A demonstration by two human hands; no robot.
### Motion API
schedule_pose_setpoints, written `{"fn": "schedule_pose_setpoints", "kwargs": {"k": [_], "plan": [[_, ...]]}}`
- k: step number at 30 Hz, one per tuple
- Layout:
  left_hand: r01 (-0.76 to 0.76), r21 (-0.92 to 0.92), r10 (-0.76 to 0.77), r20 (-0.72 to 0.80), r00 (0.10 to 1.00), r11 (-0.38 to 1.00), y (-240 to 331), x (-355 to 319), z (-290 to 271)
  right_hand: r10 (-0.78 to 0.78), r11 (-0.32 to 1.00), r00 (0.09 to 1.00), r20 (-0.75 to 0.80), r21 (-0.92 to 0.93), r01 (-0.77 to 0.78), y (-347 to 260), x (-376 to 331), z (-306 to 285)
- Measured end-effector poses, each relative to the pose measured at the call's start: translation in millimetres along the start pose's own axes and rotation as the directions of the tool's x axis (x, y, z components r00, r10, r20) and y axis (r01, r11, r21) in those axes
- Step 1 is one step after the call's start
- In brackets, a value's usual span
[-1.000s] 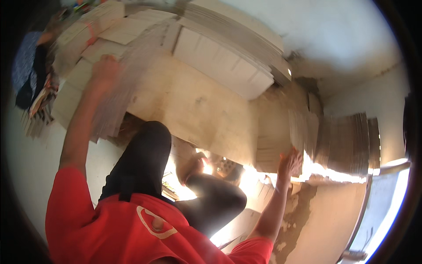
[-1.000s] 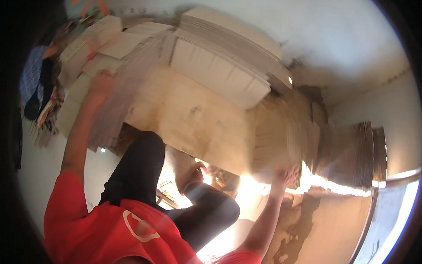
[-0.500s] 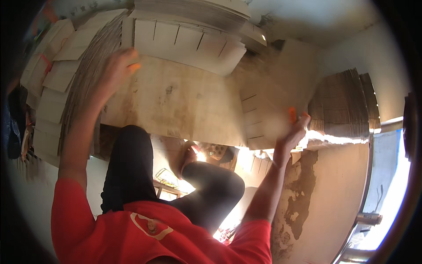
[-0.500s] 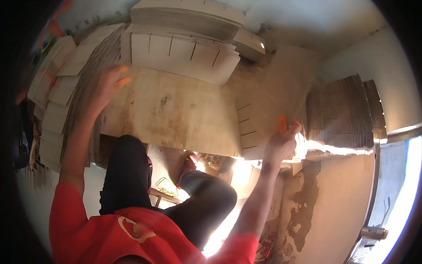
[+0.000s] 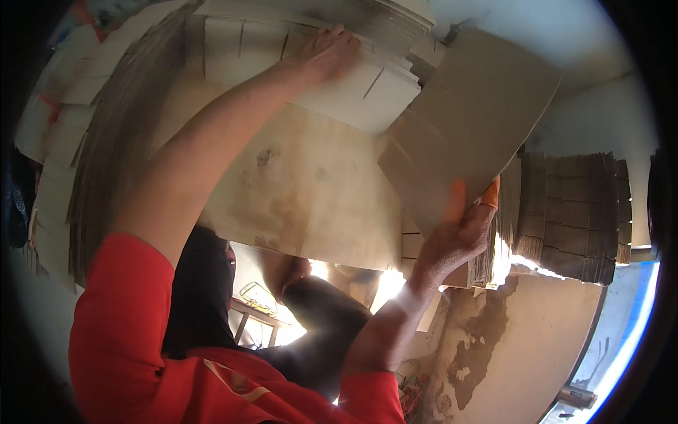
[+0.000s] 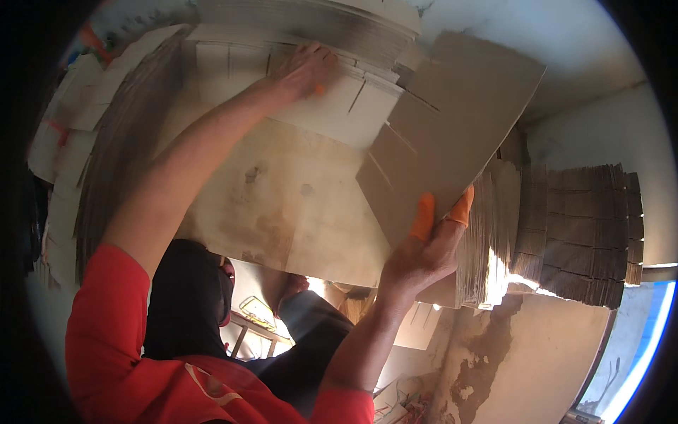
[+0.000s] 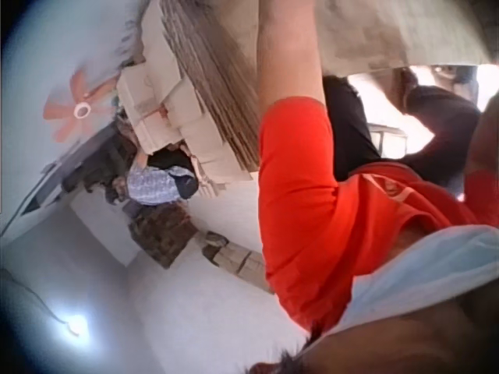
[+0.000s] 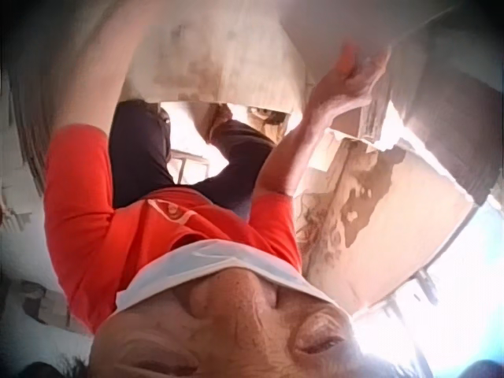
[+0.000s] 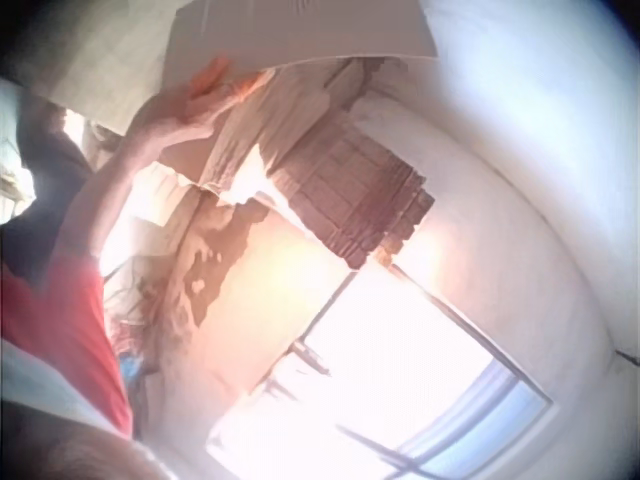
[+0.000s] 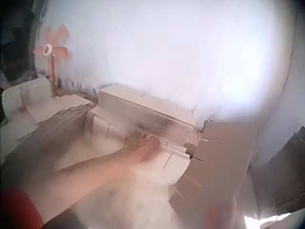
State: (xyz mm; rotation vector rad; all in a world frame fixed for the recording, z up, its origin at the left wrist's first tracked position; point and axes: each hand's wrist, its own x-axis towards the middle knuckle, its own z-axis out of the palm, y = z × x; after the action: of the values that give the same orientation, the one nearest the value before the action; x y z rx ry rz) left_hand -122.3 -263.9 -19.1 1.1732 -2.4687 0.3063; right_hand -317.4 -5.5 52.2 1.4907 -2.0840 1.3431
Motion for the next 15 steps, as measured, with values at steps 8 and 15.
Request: {"fn": "schedule_pose_setpoints", "kwargs": {"k": [8,15], "plan": [[0.047,-0.132,-0.044,0.022,0.999,0.99,5,8,-12,0.063,0.992,0.998,0.002,0.11,-0.063,1,0,10],[-0.129,-0.231,0.135,0.01,0.991,0.964,6,-18,-27,-0.051,0.995,0.998,-0.047,0.088,0.055,0,-4,9]]}}
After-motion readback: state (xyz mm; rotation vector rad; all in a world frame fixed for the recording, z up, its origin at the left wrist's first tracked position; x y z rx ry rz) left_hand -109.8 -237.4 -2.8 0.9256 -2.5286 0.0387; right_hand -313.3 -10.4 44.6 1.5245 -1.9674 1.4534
